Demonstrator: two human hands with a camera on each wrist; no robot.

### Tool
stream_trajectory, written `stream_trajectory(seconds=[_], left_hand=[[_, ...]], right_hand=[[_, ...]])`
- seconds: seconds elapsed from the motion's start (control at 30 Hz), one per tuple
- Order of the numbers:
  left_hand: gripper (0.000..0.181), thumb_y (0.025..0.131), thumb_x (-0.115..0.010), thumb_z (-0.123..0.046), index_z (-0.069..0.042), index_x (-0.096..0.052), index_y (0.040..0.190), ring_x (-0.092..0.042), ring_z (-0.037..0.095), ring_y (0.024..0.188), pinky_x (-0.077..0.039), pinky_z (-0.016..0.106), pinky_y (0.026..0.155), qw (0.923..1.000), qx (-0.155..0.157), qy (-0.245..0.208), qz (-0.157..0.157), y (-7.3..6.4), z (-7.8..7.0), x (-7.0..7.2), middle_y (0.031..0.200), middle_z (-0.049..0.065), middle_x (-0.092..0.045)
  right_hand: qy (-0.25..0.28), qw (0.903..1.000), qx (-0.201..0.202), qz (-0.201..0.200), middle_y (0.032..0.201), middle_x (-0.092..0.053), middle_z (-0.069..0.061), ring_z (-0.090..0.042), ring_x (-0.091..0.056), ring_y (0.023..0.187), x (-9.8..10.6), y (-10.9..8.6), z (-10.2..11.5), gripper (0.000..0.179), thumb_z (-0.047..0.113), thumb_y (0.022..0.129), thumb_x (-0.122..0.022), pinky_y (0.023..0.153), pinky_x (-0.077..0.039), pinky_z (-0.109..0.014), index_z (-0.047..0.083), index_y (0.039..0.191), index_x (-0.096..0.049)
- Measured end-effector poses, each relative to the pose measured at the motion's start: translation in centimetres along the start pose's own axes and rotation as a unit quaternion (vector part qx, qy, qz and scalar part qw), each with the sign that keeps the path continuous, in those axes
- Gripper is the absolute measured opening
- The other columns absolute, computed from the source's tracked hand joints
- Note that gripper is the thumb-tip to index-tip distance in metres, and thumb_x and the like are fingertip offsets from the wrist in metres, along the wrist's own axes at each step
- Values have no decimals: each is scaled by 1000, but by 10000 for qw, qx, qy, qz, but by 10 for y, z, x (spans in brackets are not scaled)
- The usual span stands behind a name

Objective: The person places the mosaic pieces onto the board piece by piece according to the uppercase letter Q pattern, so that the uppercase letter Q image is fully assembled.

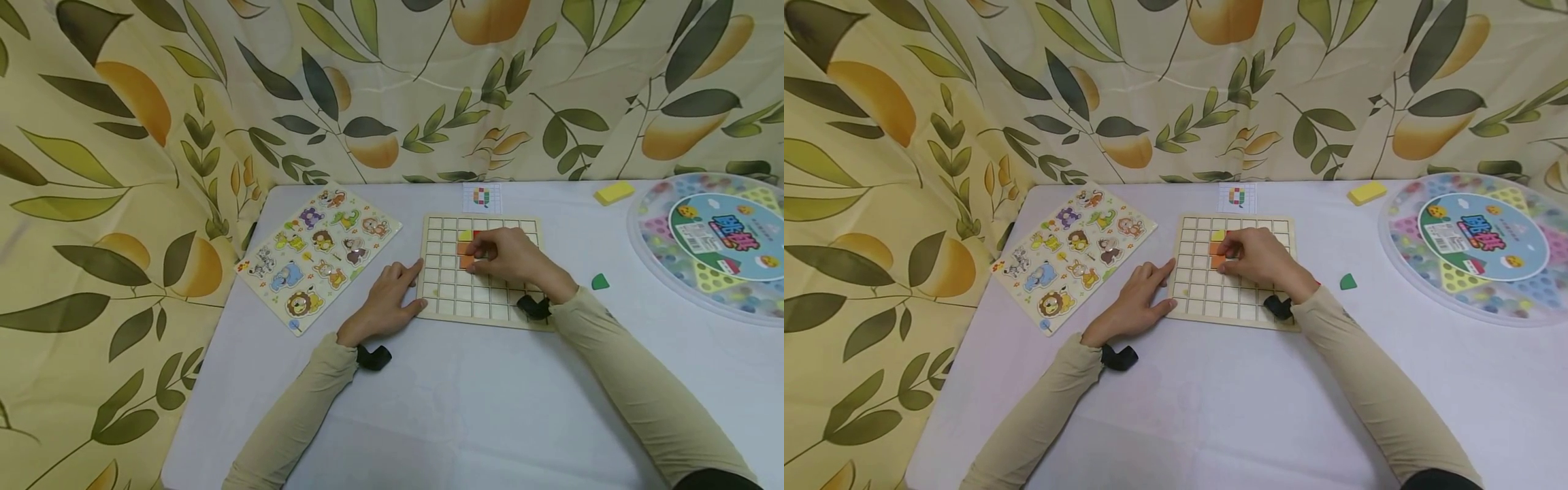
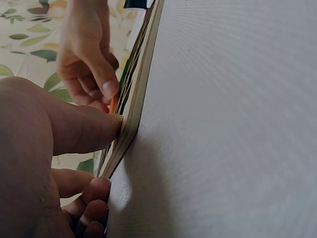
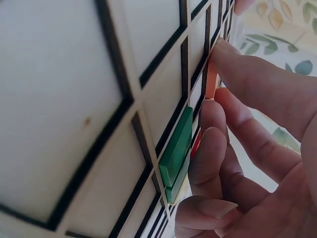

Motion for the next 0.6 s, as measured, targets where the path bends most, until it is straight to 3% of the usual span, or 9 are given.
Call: stream_trajectory(seconds=[0.6], left_hand=[[77,101,-68,-23,-3,-31,166,-37,20,98,-29,30,83,10000,-6,31,40,1,1,-1,110,8,-48]], right_hand=[[-38,10000,-1,-73,92,-78,-5,-19,-67,81,0,4,3,15,17,88,-88,75,-50,-35,8,98,-82]])
Point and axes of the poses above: each hand's wrist, its own y-axis towards the middle knuckle, its own x-axis out of the back of the hand, z = x × y, the point moved 9 cm from there along y, towards the middle knuckle
